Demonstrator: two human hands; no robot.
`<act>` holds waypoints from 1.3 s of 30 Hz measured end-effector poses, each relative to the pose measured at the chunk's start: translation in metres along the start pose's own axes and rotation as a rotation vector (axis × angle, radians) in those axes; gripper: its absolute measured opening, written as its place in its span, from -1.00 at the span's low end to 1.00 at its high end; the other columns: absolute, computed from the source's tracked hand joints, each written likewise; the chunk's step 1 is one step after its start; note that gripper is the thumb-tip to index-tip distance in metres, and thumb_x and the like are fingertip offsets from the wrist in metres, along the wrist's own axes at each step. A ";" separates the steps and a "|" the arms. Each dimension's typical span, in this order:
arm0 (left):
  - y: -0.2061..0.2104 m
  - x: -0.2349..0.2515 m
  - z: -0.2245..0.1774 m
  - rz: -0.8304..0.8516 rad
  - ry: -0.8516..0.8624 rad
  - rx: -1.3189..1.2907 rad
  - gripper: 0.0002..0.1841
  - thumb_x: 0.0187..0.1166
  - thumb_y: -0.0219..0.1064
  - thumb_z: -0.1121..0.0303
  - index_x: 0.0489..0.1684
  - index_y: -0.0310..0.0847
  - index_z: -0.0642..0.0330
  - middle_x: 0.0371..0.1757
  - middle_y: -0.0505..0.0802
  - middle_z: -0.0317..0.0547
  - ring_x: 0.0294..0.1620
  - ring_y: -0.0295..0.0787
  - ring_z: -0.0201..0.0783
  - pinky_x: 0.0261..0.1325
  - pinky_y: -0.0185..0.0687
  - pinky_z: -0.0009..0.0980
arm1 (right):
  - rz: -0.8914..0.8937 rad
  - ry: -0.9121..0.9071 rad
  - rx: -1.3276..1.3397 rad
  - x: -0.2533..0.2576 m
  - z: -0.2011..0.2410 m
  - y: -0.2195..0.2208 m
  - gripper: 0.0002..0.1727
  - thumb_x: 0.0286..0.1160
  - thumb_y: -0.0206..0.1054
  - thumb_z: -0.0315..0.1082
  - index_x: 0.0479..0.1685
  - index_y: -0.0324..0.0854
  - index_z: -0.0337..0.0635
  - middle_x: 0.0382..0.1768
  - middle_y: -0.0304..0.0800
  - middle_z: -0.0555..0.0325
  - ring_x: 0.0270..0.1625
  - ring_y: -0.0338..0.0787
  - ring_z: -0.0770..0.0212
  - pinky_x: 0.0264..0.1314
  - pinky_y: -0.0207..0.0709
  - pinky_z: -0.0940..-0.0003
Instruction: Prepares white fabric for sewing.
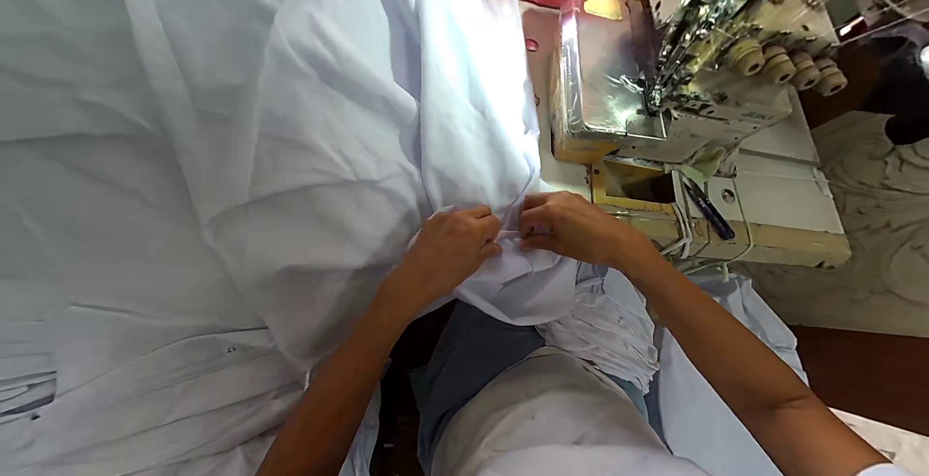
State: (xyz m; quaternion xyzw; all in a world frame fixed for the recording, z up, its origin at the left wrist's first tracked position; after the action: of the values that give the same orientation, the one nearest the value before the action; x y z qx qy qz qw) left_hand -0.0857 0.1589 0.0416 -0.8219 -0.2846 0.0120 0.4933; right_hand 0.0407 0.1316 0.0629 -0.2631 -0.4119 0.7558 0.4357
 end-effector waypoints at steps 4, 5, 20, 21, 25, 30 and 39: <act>-0.005 -0.010 -0.001 -0.047 -0.038 0.062 -0.80 0.49 0.48 0.37 -0.45 0.71 0.33 -0.34 0.74 0.05 -0.46 0.74 -0.01 -0.45 0.60 -0.08 | -0.049 -0.044 -0.007 -0.014 0.001 0.003 -0.93 0.36 0.52 -0.43 -0.35 0.81 -0.26 -0.22 0.80 -0.04 -0.22 0.81 0.06 -0.18 0.67 0.11; -0.009 -0.013 -0.003 -0.070 -0.036 0.076 -0.79 0.51 0.45 0.35 -0.45 0.70 0.32 -0.34 0.74 0.04 -0.47 0.73 -0.03 -0.47 0.59 -0.10 | -0.071 -0.045 -0.010 -0.019 0.002 0.002 -0.93 0.38 0.50 -0.43 -0.34 0.81 -0.27 -0.22 0.80 -0.03 -0.22 0.82 0.08 -0.19 0.68 0.14; -0.048 -0.044 -0.076 -0.280 0.201 0.142 -0.63 0.83 0.09 0.28 -0.43 0.61 0.26 -0.38 0.78 0.06 -0.49 0.67 -0.17 -0.47 0.47 -0.40 | -0.448 -0.104 0.100 -0.055 0.023 0.004 -0.80 0.56 0.36 -0.39 -0.31 0.82 -0.32 0.22 0.79 -0.16 -0.07 0.86 0.20 -0.10 0.72 0.42; -0.049 -0.044 -0.078 -0.281 0.205 0.143 -0.63 0.83 0.09 0.28 -0.43 0.60 0.26 -0.37 0.78 0.06 -0.49 0.67 -0.17 -0.47 0.47 -0.40 | -0.471 -0.125 0.098 -0.056 0.024 0.002 -0.80 0.57 0.35 -0.39 -0.30 0.82 -0.32 0.11 0.82 -0.14 -0.16 0.84 0.24 -0.17 0.69 0.47; -0.053 -0.042 -0.073 -0.311 0.165 0.178 -0.62 0.81 0.11 0.24 -0.43 0.62 0.27 -0.36 0.80 0.07 -0.47 0.70 -0.19 -0.48 0.47 -0.42 | -0.563 -0.196 0.085 -0.065 0.029 -0.005 -0.79 0.60 0.31 -0.41 -0.26 0.82 -0.33 -0.14 0.84 -0.05 -0.17 0.80 0.30 -0.13 0.64 0.59; -0.052 -0.039 -0.054 -0.369 0.098 0.209 -0.62 0.78 0.15 0.23 -0.42 0.65 0.32 -0.33 0.83 0.11 -0.50 0.70 -0.18 -0.50 0.47 -0.42 | -0.684 -0.227 0.031 -0.075 0.033 -0.004 -0.81 0.62 0.29 -0.43 -0.23 0.78 -0.35 -0.13 0.87 -0.09 -0.07 0.85 0.25 0.02 0.67 0.57; -0.060 -0.048 -0.083 -0.542 0.248 0.217 -0.79 0.81 0.18 0.28 -0.23 0.50 0.21 -0.40 0.68 -0.01 -0.41 0.63 -0.20 -0.30 0.53 -0.46 | -1.069 -0.227 -0.430 -0.086 0.056 -0.014 -0.88 0.63 0.29 -0.42 -0.29 0.55 -0.21 -0.47 0.72 0.04 -0.41 0.74 0.20 -0.19 0.64 0.48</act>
State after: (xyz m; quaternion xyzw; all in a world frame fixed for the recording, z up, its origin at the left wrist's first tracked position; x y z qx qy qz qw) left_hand -0.1283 0.0909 0.1209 -0.6540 -0.4280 -0.1899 0.5942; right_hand 0.0464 0.0385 0.1074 -0.0187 -0.6757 0.3540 0.6464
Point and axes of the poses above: each hand's wrist, its own x-axis towards the middle knuckle, its own y-axis out of the palm, z = x × y, the point moved 7 cm from there along x, towards the middle knuckle
